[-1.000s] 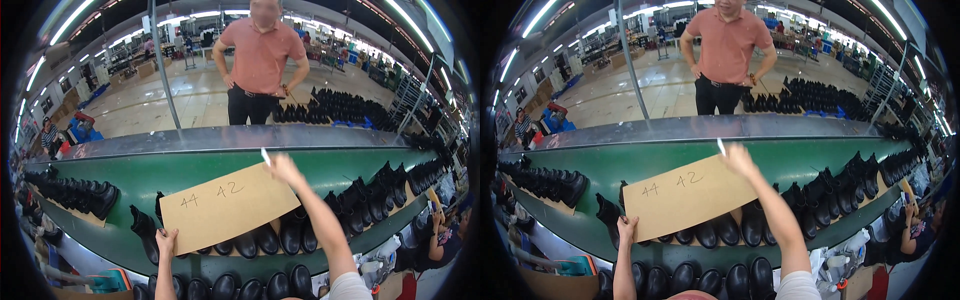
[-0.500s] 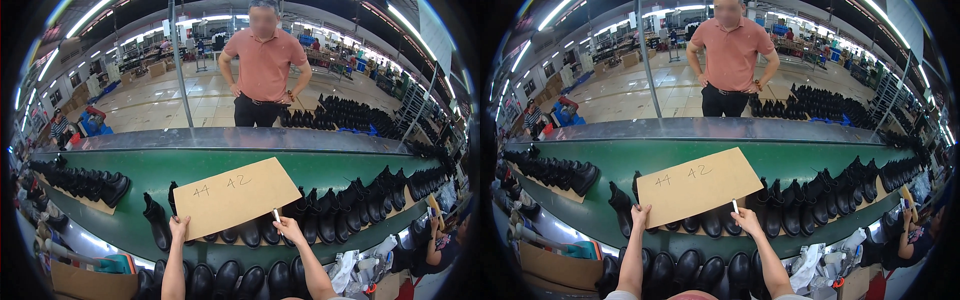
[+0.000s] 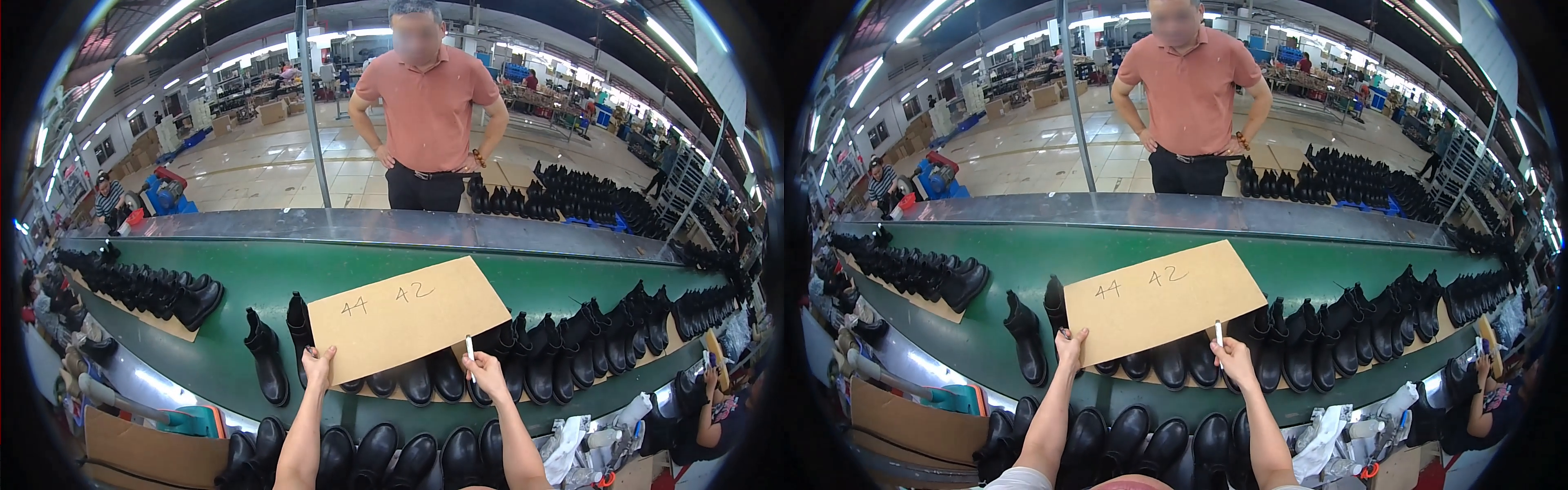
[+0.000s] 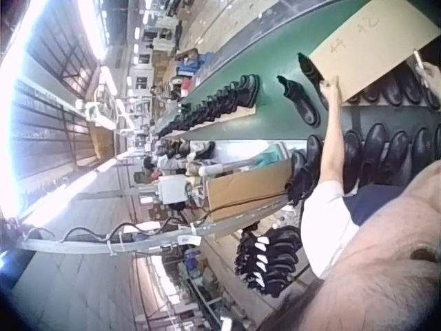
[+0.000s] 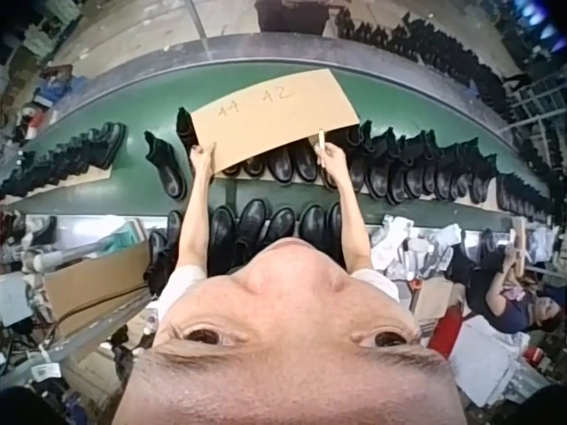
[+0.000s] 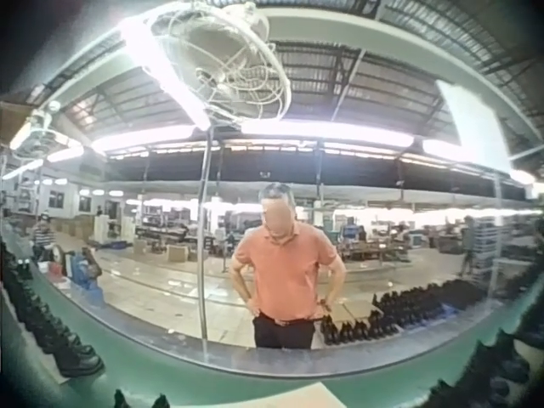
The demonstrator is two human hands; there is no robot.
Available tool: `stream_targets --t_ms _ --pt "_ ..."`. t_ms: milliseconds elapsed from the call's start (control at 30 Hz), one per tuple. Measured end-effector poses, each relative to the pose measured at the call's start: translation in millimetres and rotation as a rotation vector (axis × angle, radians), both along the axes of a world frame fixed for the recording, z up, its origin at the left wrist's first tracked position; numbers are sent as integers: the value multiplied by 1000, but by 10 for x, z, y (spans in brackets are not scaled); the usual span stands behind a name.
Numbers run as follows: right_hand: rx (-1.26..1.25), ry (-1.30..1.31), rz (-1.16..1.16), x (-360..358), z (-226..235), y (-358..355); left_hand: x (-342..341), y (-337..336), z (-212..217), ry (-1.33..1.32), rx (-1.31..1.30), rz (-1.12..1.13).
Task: Inspecting, cleaning, and marking shoes on a production line.
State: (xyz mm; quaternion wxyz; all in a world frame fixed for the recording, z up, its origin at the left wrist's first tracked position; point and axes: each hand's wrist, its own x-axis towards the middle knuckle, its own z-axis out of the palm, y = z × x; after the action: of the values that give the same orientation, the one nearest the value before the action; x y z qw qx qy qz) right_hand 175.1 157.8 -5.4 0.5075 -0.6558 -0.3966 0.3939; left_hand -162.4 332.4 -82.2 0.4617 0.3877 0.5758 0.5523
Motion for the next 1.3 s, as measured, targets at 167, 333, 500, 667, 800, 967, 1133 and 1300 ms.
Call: stream_targets --t_ms 167,333,500,667,800,967,1133,1300 --pt "101 223 -51 91 499 138 -100 -33 155 -287 -60 -62" --pt "421 517 -92 282 915 436 206 99 321 -283 -59 -191" --pt "681 617 -166 816 1305 1356 852 345 349 248 90 -188" --pt "399 289 -175 692 960 1593 848 476 239 365 6 -185" --pt "268 220 -101 609 216 1262 914 458 436 380 -15 -263" --pt "266 71 -178 378 -174 1251 855 469 419 390 -44 -252" --pt "185 -69 -179 363 -203 1324 806 481 320 386 -45 -224" --pt "217 -278 -228 422 -304 1268 836 469 376 391 -35 -226"
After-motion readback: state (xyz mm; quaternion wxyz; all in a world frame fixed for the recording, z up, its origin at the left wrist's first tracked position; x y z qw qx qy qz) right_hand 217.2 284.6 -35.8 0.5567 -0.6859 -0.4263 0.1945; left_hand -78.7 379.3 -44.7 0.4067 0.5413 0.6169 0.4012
